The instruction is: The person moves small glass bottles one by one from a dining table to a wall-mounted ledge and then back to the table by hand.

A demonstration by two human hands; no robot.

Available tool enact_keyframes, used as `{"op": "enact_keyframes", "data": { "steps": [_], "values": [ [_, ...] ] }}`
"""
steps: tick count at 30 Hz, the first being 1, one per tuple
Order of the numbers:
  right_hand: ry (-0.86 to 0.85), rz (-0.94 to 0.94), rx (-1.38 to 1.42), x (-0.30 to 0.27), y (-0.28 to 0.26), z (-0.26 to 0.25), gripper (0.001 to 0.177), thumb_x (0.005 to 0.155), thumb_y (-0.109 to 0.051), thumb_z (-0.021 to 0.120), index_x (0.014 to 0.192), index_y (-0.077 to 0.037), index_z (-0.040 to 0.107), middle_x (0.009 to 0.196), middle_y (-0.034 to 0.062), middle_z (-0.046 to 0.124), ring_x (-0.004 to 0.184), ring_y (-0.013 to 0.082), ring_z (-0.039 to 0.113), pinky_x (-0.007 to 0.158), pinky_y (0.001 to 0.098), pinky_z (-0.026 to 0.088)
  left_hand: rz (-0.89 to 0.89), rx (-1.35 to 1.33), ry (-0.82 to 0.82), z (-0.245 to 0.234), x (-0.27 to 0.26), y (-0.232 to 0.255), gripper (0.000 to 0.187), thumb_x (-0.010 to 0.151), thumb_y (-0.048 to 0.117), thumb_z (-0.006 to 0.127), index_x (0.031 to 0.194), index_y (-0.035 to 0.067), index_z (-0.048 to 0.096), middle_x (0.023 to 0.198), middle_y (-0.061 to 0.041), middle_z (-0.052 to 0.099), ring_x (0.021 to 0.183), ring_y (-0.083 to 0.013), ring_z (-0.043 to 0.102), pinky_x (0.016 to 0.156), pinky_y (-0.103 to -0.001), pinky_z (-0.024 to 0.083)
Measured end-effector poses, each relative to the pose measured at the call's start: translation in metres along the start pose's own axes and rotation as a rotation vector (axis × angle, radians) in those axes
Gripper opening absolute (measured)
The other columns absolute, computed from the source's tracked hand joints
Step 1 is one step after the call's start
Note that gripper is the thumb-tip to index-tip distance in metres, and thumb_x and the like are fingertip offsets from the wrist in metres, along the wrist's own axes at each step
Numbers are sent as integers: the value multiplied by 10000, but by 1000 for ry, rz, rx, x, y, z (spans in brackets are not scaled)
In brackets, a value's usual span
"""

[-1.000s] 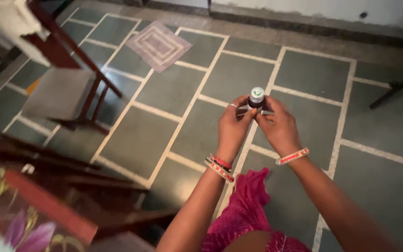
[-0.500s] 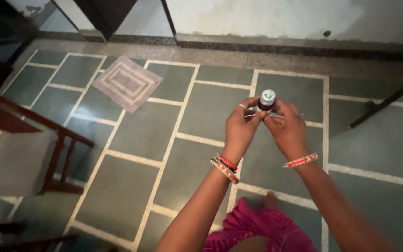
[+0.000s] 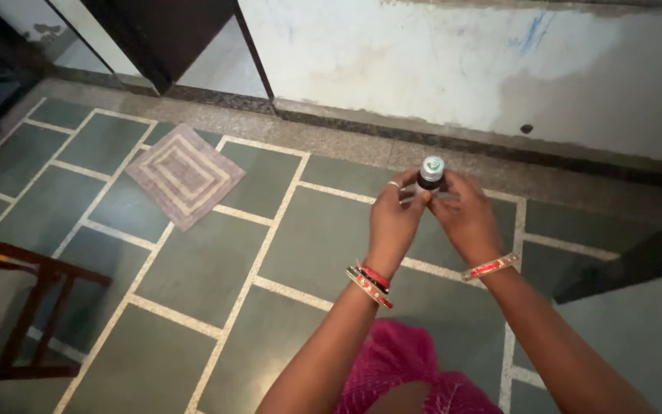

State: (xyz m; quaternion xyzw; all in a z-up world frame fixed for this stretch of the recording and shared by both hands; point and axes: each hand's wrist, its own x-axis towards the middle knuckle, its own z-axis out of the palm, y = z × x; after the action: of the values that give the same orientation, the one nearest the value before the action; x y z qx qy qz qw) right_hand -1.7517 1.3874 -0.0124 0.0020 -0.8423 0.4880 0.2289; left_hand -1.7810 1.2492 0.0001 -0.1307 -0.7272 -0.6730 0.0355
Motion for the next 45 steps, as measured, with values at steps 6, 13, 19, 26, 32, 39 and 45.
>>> {"op": "enact_keyframes", "data": {
  "steps": [6, 13, 19, 26, 32, 39, 45],
  "values": [
    [-18, 149, -115, 117, 52, -6, 475, 887, -153, 772, 1330, -63, 626, 1228, 135, 706, 1047, 246, 741, 833, 364, 604, 67, -113, 31, 53, 115, -38, 383, 946, 39, 664, 1322, 0, 604, 1254, -171, 711, 1083, -263, 726, 872, -351, 607],
    [-20, 63, 42, 278, 148, 17, 487, 905, -153, 758, 1348, -23, 602, 1255, 138, 653, 1111, 234, 725, 902, 330, 605, 146, -10, 58, 101, 281, -104, 426, 941, -52, 559, 1363, -4, 588, 1326, -191, 624, 1161, -293, 685, 963, -369, 570],
    [3, 115, 30, 426, 209, 23, 460, 888, -149, 771, 1310, -25, 632, 1240, 126, 647, 1115, 225, 724, 906, 327, 612, 242, 192, 45, 135, 431, -121, 439, 951, -27, 623, 1387, 18, 601, 1313, -224, 600, 1180, -356, 623, 992, -414, 517],
    [91, 165, -99, 553, 269, 27, 496, 868, -198, 802, 1310, -43, 640, 1238, 117, 678, 1117, 212, 714, 890, 343, 618, 137, 61, -89, 178, 571, -161, 481, 936, -45, 567, 1410, 34, 547, 1382, -184, 572, 1195, -301, 659, 956, -371, 559],
    [62, 85, -28, 675, 334, 31, 486, 881, -225, 786, 1309, -53, 631, 1212, 110, 710, 1105, 222, 724, 867, 344, 612, 159, -34, -78, 225, 698, -225, 518, 911, -90, 558, 1416, 23, 535, 1411, -170, 581, 1215, -279, 651, 973, -374, 559],
    [-107, 207, -220, 806, 431, 40, 390, 900, -247, 803, 1215, -71, 655, 1059, 137, 762, 953, 251, 773, 806, 386, 603, -78, -20, -7, 278, 825, -277, 503, 936, -6, 599, 1435, 23, 548, 1363, -171, 612, 1149, -264, 673, 959, -349, 546],
    [-85, 136, -183, 892, 514, 74, 469, 854, -244, 819, 1260, -88, 644, 1090, 139, 743, 974, 289, 746, 808, 414, 582, -245, -198, -5, 301, 907, -320, 589, 904, -33, 546, 1487, 19, 479, 1401, -131, 586, 1212, -223, 646, 980, -331, 521]
  ]
}}
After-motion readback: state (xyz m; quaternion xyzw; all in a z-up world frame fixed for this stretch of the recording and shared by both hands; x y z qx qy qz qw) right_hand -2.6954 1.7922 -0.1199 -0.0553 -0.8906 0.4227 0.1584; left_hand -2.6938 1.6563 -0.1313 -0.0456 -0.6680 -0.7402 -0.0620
